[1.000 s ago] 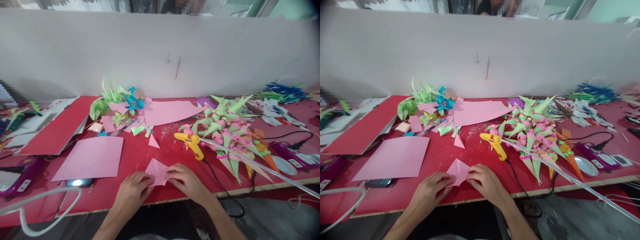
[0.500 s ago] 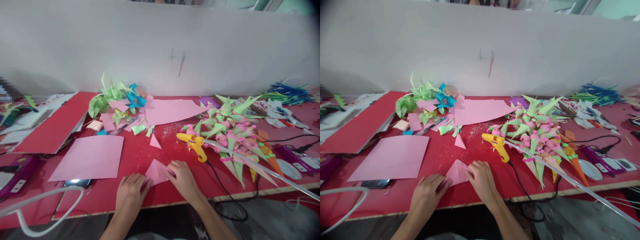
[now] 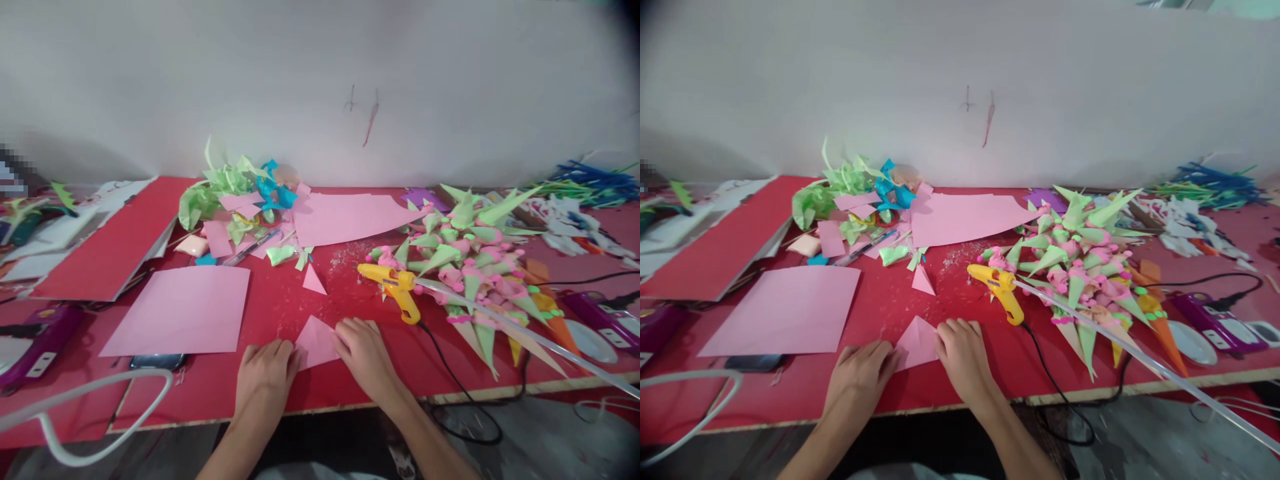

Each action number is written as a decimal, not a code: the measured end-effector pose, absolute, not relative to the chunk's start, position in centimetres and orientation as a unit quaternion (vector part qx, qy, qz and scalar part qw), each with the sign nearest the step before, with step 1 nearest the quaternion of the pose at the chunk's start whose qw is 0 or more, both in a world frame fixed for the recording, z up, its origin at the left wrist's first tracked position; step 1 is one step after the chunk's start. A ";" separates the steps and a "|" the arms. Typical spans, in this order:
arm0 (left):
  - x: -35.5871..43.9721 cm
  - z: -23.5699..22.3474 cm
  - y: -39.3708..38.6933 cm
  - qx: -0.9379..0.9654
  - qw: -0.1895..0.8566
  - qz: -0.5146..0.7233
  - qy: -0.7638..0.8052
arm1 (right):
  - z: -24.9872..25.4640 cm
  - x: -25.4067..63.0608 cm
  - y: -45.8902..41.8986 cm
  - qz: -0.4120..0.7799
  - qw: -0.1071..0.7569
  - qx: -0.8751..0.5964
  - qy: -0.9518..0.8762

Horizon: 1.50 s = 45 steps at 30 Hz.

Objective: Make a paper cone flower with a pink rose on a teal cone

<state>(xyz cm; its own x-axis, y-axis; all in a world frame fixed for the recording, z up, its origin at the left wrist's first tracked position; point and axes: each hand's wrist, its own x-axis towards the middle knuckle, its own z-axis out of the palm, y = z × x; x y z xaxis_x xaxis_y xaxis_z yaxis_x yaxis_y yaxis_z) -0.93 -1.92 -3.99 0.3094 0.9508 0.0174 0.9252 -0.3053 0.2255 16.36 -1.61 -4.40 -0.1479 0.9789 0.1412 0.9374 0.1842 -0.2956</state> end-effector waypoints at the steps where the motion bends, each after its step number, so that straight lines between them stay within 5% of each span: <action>1: -0.9 -3.9 -2.0 0.804 0.083 0.070 0.585 | -4.4 16.3 -1.6 0.068 0.149 -0.636 -0.754; 25: -0.5 -3.5 -1.0 0.792 0.036 -0.051 0.608 | -4.4 15.8 -1.6 0.043 0.133 -0.657 -0.741; 33: -2.6 -4.0 0.0 0.874 0.071 0.029 0.479 | -4.5 15.8 -1.6 0.044 0.127 -0.654 -0.745; 45: -5.3 -2.4 3.2 0.942 0.135 -0.023 0.305 | -4.7 15.9 -1.5 0.039 0.127 -0.649 -0.749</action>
<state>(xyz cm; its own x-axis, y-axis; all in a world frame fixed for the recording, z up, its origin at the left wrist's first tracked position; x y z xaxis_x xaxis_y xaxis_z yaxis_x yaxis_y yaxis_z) -5.29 3.19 -2.39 0.8128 0.5689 -0.1250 0.5811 -0.7774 0.2408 15.93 -1.46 -4.66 -0.1252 0.9823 0.1392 0.9625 0.1543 -0.2232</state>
